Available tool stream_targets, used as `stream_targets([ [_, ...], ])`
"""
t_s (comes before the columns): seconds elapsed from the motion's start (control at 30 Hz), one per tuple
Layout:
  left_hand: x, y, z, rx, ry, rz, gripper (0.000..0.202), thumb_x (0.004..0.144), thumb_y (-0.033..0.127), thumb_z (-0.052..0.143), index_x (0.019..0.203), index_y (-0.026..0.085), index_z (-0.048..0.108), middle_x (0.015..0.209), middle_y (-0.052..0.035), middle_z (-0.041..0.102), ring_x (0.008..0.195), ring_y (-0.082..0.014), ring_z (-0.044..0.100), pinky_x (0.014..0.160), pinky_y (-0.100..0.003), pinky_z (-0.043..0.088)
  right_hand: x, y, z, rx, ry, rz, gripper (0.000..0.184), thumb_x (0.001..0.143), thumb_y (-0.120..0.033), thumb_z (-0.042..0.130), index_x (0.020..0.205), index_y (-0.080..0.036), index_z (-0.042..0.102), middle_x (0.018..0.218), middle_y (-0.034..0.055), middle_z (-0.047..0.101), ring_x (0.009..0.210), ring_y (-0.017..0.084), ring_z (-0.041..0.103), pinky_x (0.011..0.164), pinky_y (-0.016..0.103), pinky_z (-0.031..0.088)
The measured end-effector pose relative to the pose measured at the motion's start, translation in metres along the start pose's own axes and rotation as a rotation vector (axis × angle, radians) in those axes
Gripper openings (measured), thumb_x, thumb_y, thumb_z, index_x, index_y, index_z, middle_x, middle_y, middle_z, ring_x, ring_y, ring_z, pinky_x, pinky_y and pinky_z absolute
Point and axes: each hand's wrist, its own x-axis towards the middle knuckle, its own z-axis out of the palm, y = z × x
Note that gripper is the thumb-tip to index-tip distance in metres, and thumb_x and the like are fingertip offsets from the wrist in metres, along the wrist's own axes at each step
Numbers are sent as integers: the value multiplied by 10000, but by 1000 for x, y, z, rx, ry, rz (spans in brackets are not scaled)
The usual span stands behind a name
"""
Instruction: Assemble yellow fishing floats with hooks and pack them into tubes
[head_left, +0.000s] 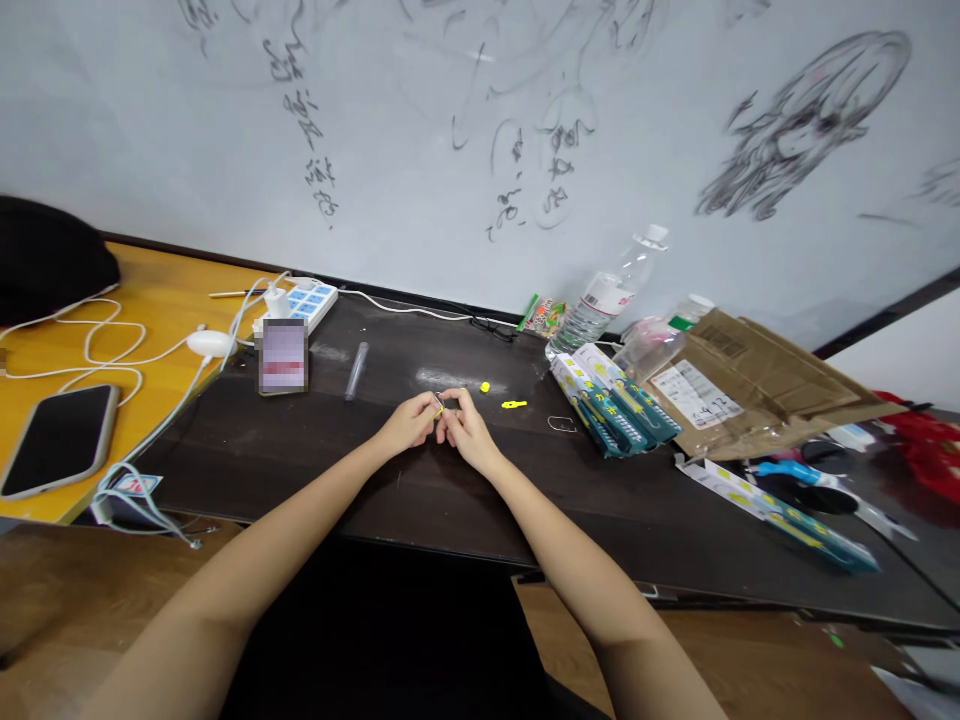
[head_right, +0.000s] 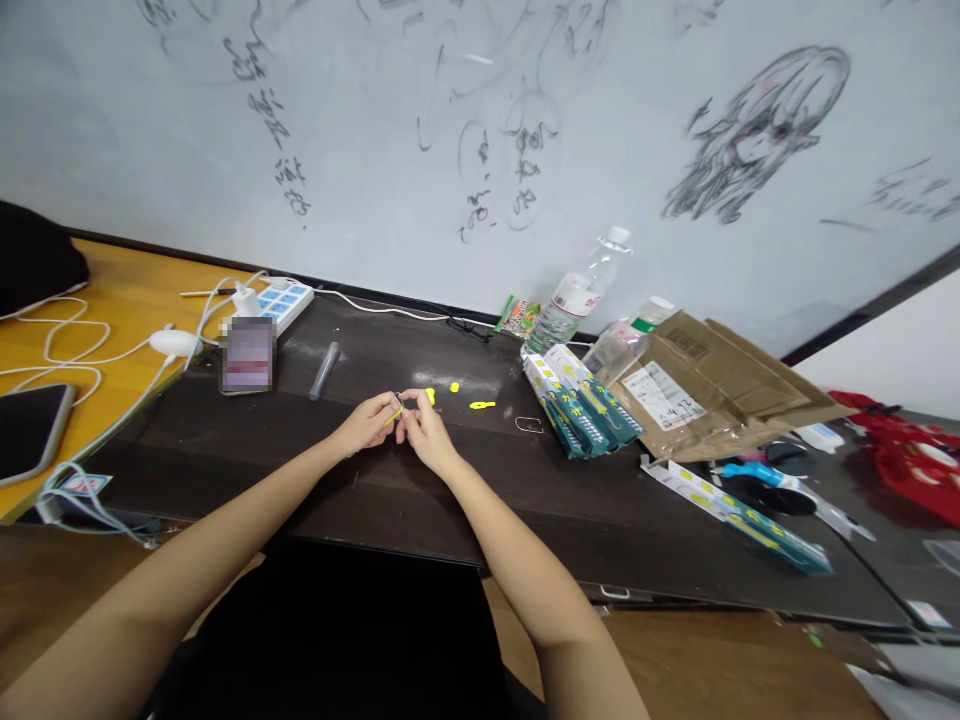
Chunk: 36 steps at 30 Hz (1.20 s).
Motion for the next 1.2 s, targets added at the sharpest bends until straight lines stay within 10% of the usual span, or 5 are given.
stream_targets([
  [1.2, -5, 6, 1, 40, 4, 17, 202, 894, 380, 392, 799, 207, 346, 508, 111, 367, 343, -29, 311, 357, -131, 247, -2, -2, -3, -272, -19, -79, 289, 947, -321, 313, 1198, -205, 398, 554, -78, 485, 514, 117, 494, 639, 250, 411],
])
